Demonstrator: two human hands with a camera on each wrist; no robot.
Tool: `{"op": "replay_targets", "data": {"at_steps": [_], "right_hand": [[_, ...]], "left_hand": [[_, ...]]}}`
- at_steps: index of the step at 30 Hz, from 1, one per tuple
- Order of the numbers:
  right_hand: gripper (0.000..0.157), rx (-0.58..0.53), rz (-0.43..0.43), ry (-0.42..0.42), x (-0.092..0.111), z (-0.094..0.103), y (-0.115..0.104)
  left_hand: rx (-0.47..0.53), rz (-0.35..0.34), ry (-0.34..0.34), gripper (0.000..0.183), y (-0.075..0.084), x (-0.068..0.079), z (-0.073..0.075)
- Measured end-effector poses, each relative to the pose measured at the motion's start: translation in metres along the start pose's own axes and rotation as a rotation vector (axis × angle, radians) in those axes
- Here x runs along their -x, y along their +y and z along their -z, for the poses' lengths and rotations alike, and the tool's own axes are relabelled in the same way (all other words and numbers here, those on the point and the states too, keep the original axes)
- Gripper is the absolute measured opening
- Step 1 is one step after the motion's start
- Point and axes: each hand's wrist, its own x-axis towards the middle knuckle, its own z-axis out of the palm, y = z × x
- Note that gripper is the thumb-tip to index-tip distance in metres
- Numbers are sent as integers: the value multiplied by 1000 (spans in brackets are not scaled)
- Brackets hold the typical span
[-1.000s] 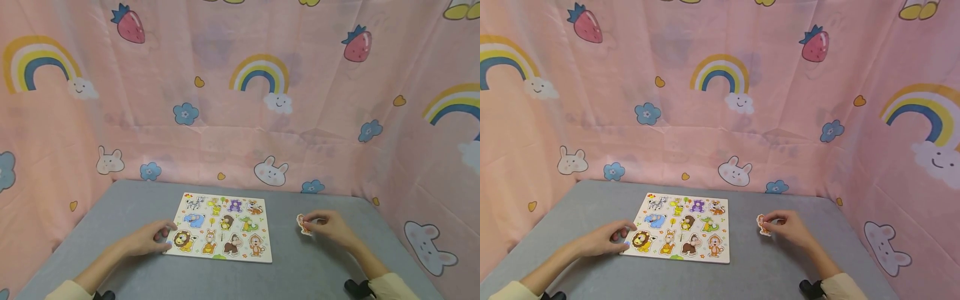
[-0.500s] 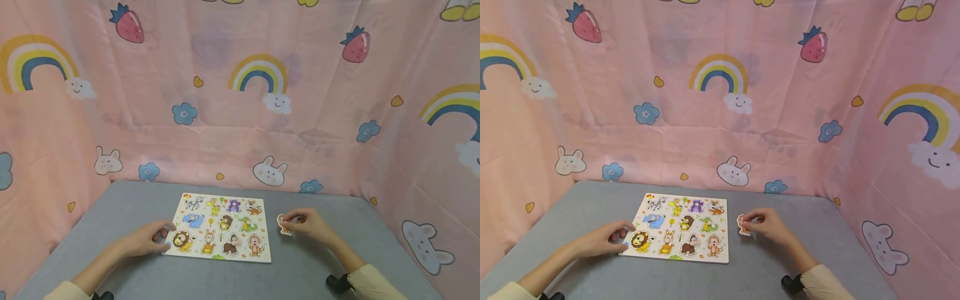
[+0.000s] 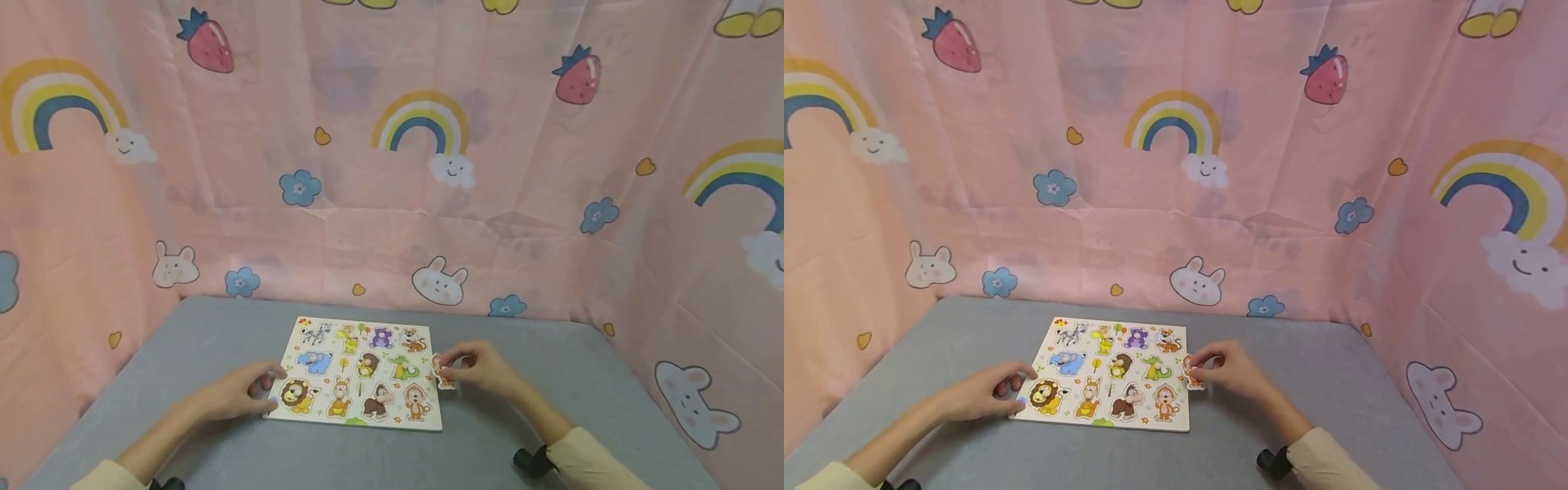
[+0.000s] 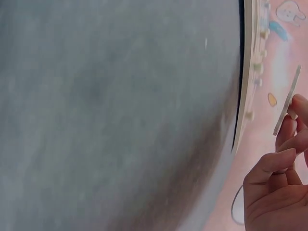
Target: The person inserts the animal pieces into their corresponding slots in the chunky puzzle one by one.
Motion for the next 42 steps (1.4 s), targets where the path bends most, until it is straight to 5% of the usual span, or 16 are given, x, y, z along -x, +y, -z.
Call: {"op": "replay_targets", "data": {"at_steps": [25, 42], "right_hand": [[10, -21, -3, -83, -3, -38, -16], [6, -43, -25, -26, 2, -55, -25]], "left_hand": [[-7, -5, -5, 46, 0, 2, -1], [7, -23, -2, 45, -1, 1, -1]]}}
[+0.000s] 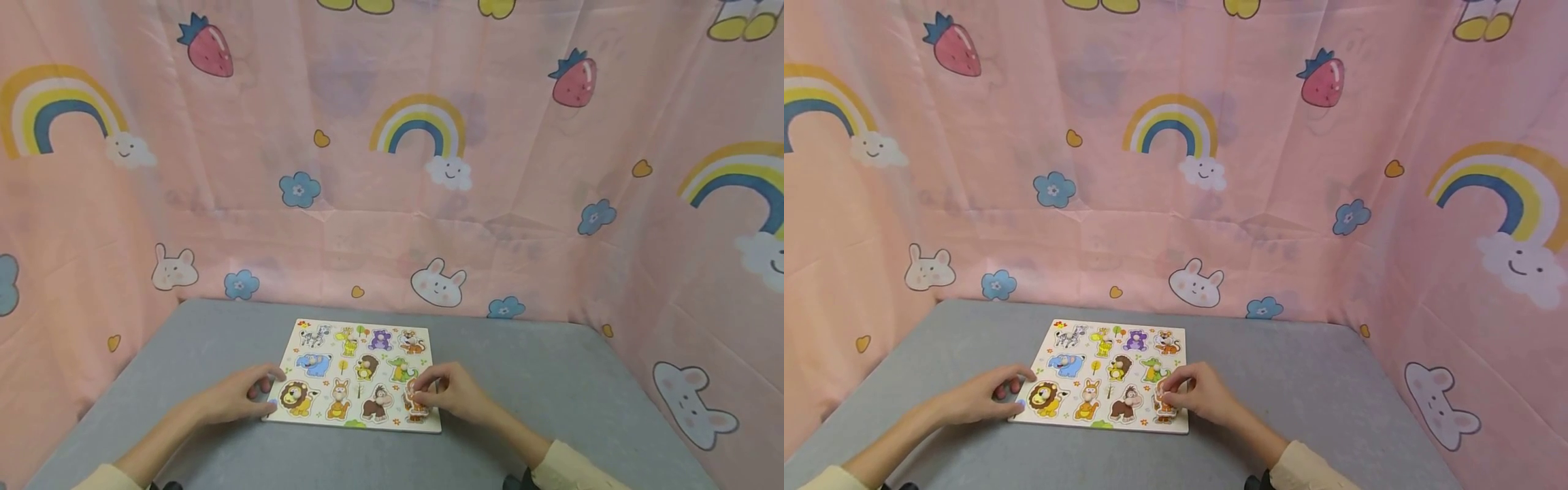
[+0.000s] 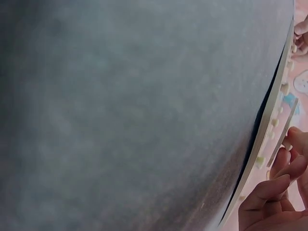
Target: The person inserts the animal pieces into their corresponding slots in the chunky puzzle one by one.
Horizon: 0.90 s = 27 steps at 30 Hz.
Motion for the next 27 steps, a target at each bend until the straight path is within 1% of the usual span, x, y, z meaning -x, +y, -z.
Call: {"op": "replay_targets", "data": {"at_steps": [5, 12, 17, 21, 27], "right_hand": [[7, 7, -37, 9, 1, -3, -2], [7, -11, -22, 33, 2, -3, -3], [7, -8, -57, 36, 2, -5, -5], [6, 22, -66, 33, 2, -7, -4], [6, 74, -86, 6, 4, -11, -4]], "left_hand": [[3, -2, -1, 46, 0, 1, 0], [19, 6, 6, 45, 1, -1, 1], [12, 8, 3, 44, 0, -1, 1], [-2, 0, 6, 45, -1, -1, 1], [-14, -7, 10, 45, -2, 0, 0]]}}
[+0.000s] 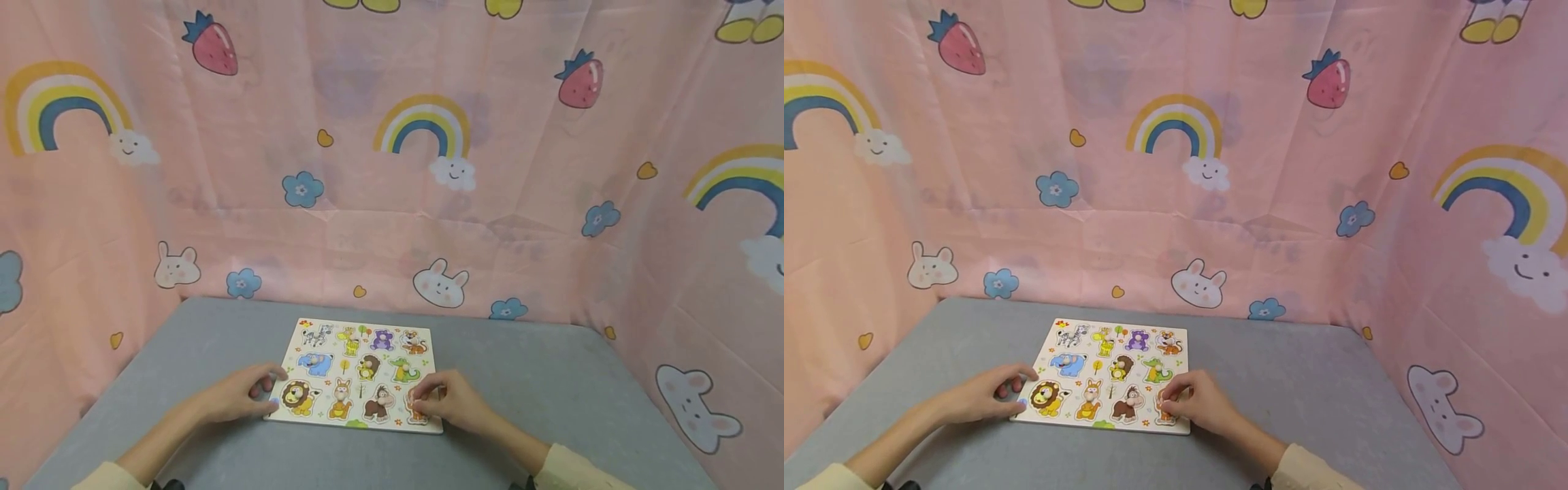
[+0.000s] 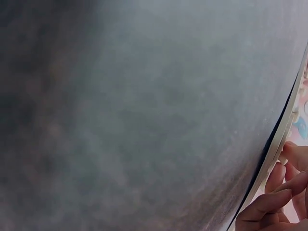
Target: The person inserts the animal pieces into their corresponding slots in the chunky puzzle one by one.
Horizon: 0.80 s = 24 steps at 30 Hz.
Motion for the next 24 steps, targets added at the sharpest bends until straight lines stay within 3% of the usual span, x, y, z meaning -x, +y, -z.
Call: {"op": "replay_targets", "data": {"at_steps": [24], "right_hand": [[7, 36, -13, -8, -1, -1, -3]], "left_hand": [[25, -3, -7, 44, 1, -1, 0]]}}
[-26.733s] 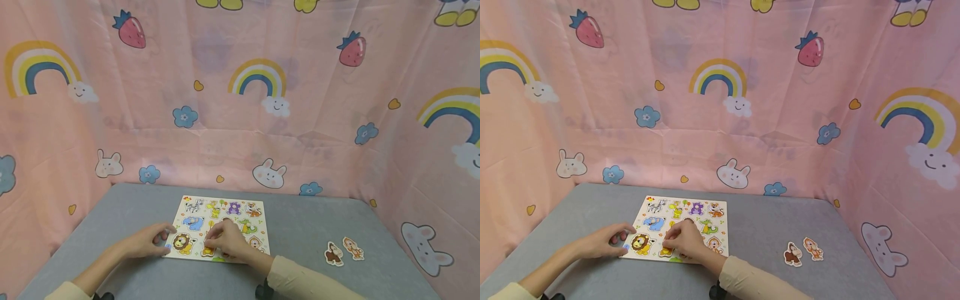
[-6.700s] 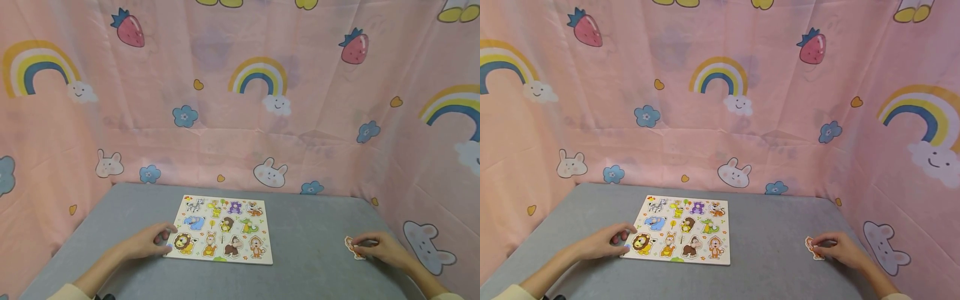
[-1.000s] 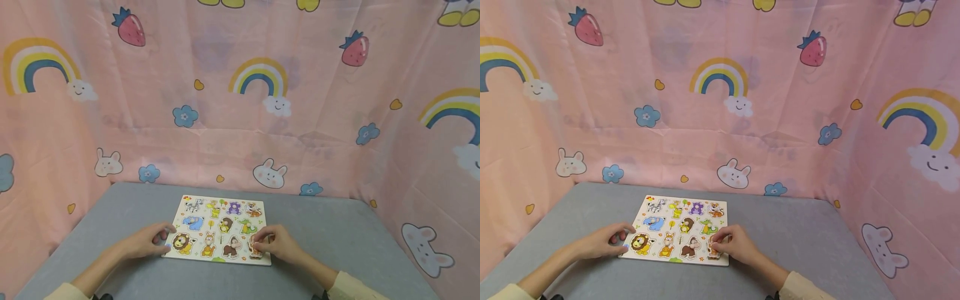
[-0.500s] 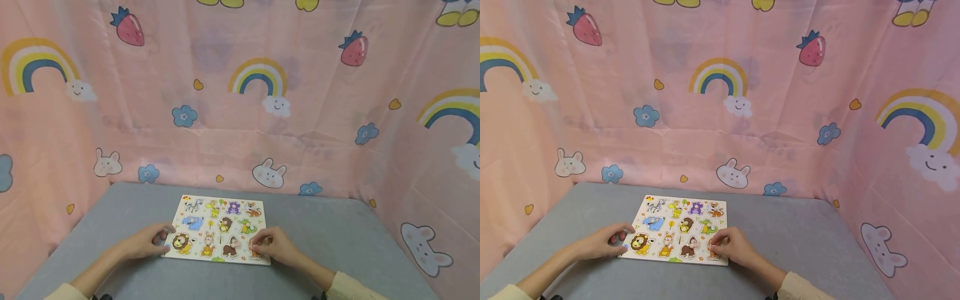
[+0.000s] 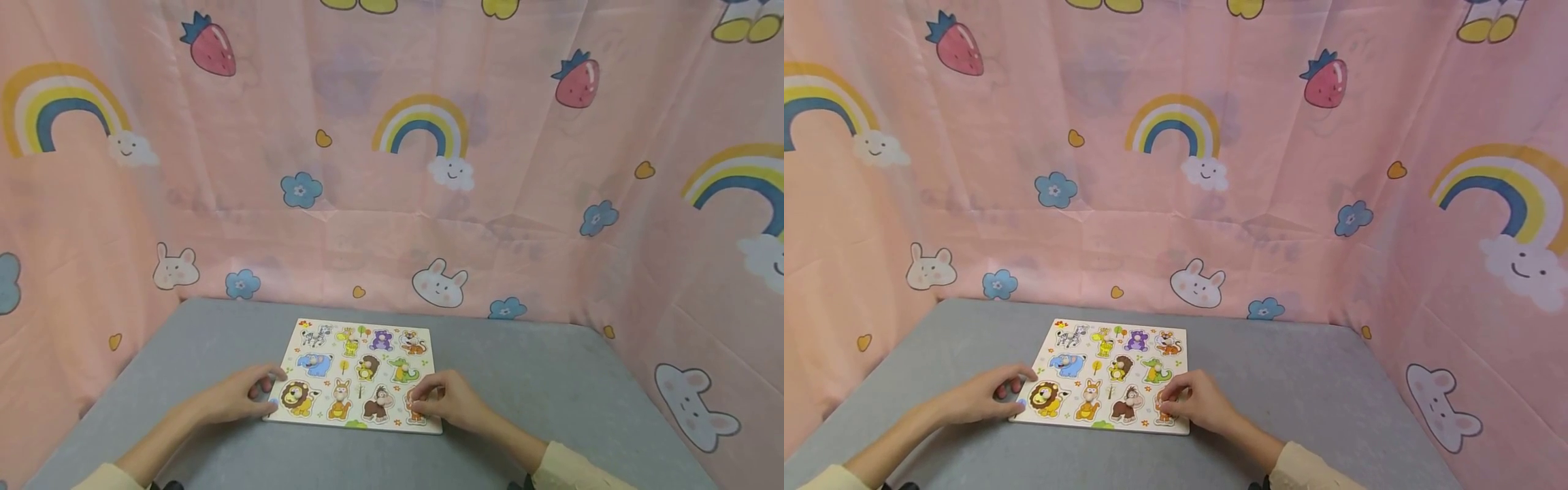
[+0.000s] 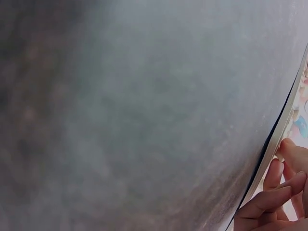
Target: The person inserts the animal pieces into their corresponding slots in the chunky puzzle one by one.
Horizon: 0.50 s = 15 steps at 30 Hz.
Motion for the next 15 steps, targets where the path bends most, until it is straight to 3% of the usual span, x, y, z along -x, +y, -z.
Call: {"op": "replay_targets", "data": {"at_steps": [15], "right_hand": [[4, 66, -28, -53, -5, 4, -5]], "left_hand": [[5, 4, -3, 44, 2, 0, 1]]}}
